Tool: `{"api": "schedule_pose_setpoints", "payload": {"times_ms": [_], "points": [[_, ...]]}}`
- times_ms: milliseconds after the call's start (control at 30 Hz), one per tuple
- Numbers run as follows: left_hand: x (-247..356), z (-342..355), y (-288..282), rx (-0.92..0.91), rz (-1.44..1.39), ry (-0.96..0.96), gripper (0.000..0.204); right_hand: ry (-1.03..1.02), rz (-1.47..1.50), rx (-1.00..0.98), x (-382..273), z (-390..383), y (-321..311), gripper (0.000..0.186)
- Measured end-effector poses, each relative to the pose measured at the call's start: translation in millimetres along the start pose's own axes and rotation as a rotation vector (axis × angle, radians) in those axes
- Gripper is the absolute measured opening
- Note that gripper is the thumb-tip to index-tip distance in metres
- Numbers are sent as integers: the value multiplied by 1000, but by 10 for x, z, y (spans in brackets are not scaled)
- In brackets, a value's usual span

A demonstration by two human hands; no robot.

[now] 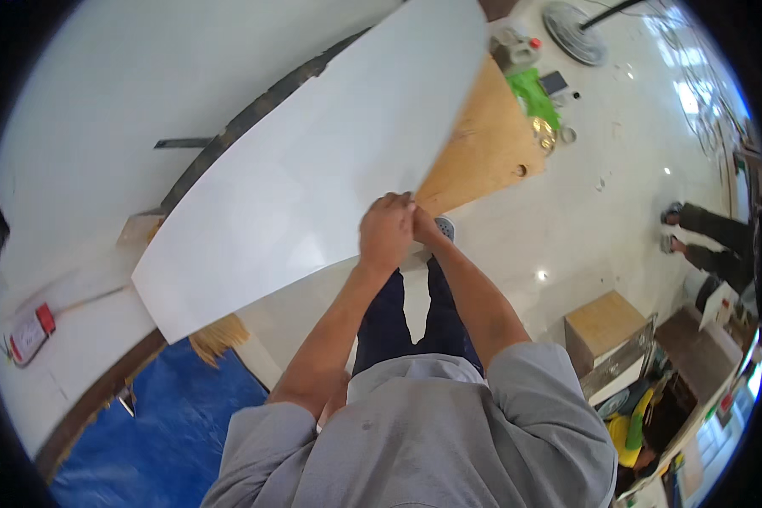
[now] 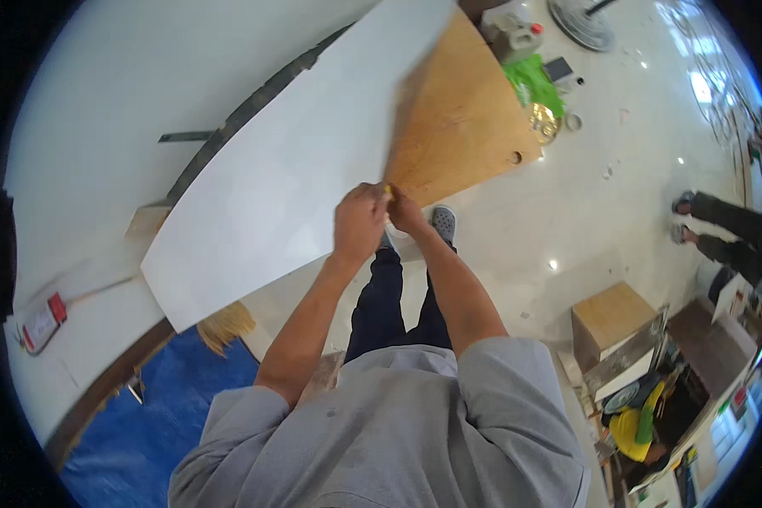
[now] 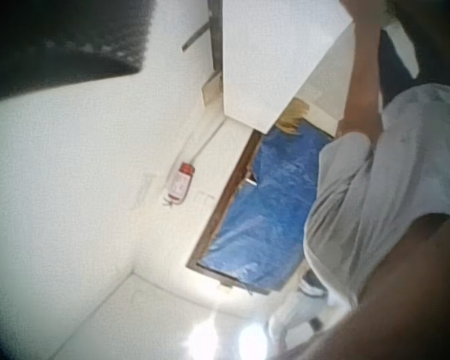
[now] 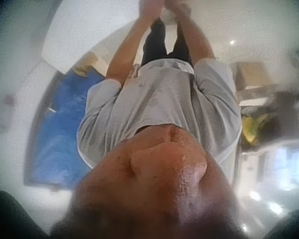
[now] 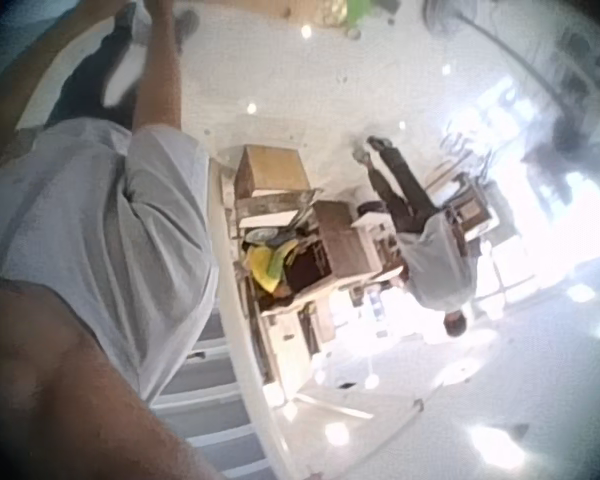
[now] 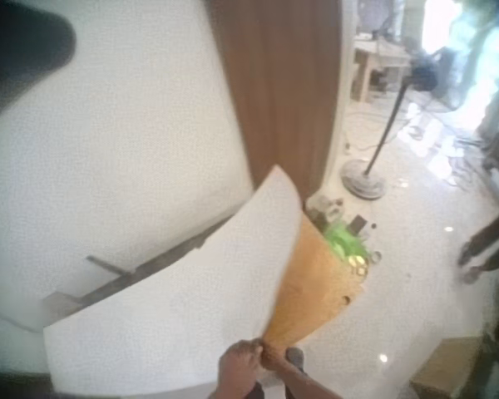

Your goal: Repairing furniture by scraping off old laminate material, cleaning the area, and measuring new boards for installation.

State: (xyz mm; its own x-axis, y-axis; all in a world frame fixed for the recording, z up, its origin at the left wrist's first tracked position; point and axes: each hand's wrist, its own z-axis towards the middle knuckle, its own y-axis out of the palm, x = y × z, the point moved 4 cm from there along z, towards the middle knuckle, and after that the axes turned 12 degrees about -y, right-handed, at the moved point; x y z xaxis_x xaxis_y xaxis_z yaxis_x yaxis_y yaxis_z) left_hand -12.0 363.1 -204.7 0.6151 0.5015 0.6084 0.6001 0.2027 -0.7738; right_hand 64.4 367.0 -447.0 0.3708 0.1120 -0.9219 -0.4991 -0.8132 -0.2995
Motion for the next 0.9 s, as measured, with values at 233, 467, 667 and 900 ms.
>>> {"api": "schedule_pose_setpoints", "payload": {"times_ms": [233,467,667,900], "points": [[169,30,774,-134,243,57,21,-323,6,216,-53,-785,-400,48],[220,137,1334,-108,344,74,45,308,353,-102,171,-1288,-197,21],[186,194,1574,-187,364,2,51,267,277,-127,179,-1340,-315,28],[-169,83,954,-275,-546,-499,54,401,191,-165,4,-1551,-781,22]]}}
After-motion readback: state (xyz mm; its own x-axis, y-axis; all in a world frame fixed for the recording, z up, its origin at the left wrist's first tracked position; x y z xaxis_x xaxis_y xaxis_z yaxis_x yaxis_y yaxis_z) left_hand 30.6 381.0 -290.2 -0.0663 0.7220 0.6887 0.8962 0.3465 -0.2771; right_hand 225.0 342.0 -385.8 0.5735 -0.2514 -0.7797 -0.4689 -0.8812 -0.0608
